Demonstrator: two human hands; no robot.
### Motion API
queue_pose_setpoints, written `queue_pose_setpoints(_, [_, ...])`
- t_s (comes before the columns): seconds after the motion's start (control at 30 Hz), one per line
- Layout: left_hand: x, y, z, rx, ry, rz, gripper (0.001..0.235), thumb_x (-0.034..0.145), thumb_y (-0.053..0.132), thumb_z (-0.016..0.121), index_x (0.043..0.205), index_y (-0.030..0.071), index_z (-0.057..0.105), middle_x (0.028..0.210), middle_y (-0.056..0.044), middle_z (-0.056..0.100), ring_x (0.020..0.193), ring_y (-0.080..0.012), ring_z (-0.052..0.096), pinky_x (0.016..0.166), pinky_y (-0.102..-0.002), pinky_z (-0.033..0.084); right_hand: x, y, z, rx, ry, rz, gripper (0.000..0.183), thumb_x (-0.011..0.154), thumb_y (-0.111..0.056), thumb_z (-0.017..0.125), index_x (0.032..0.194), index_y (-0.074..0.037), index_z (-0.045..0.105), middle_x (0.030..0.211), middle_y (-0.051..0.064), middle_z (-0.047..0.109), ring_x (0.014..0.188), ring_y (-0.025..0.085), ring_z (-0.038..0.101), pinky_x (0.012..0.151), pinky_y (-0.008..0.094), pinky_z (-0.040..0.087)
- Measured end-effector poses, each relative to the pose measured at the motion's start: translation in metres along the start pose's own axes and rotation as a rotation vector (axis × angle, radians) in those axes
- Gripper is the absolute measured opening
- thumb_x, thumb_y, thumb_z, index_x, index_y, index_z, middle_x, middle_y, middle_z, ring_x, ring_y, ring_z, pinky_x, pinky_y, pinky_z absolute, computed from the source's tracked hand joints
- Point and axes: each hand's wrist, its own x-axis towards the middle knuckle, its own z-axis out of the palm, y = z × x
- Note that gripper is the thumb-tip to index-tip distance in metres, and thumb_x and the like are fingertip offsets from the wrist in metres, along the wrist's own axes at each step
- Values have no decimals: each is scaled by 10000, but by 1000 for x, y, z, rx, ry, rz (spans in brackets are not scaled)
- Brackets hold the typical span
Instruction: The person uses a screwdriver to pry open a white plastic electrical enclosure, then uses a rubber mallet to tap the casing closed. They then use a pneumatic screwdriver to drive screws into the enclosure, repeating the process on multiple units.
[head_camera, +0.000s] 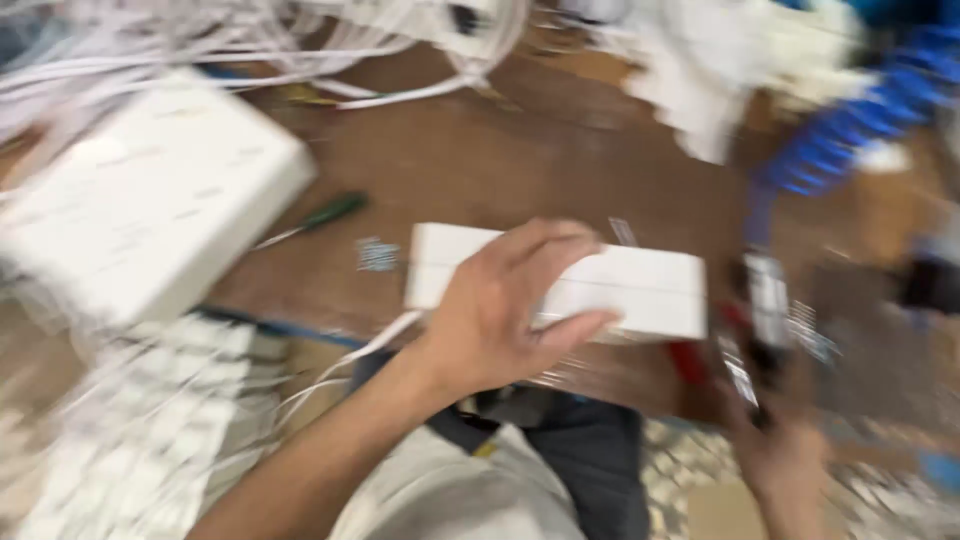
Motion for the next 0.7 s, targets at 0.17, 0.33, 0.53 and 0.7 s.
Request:
queue_pose_setpoints(0.17, [-13,-50,-77,-148,389,-283,177,993,34,666,1170,36,668,1002,-36,684,847,-102,647,774,-224,550,-13,32,27,130,-26,213,297,1069,-75,685,1322,46,588,877,278,672,611,354,612,541,408,471])
queue_pose_setpoints(0.33, [-58,-132,-128,10,555,-489,151,1039,65,596,1135,64,713,941,-26,747,850,-93,709,838,-272,581,20,51,42,319,-94,32,739,971,-27,527,1690,40,371,1239,339,568,895,448,596,738,507,470])
queue_pose_setpoints(0.53, [-109,-223,-103,950,-123,-410,270,854,101,620,1120,49,621,1070,-192,669,966,-390,649,828,-480,542,-3,37,33,139,-151,374,737,998,5,664,1673,-37,371,933,312,672,648,434,665,550,470,503])
queue_pose_setpoints(0.7, [-54,-157,-115,474,190,-226,359,917,-75,596,1273,-48,557,1083,-203,547,932,-345,556,837,-422,472,-11,-12,-10,393,-149,652,198,1087,-71,643,1112,119,690,659,214,623,564,289,552,527,390,428])
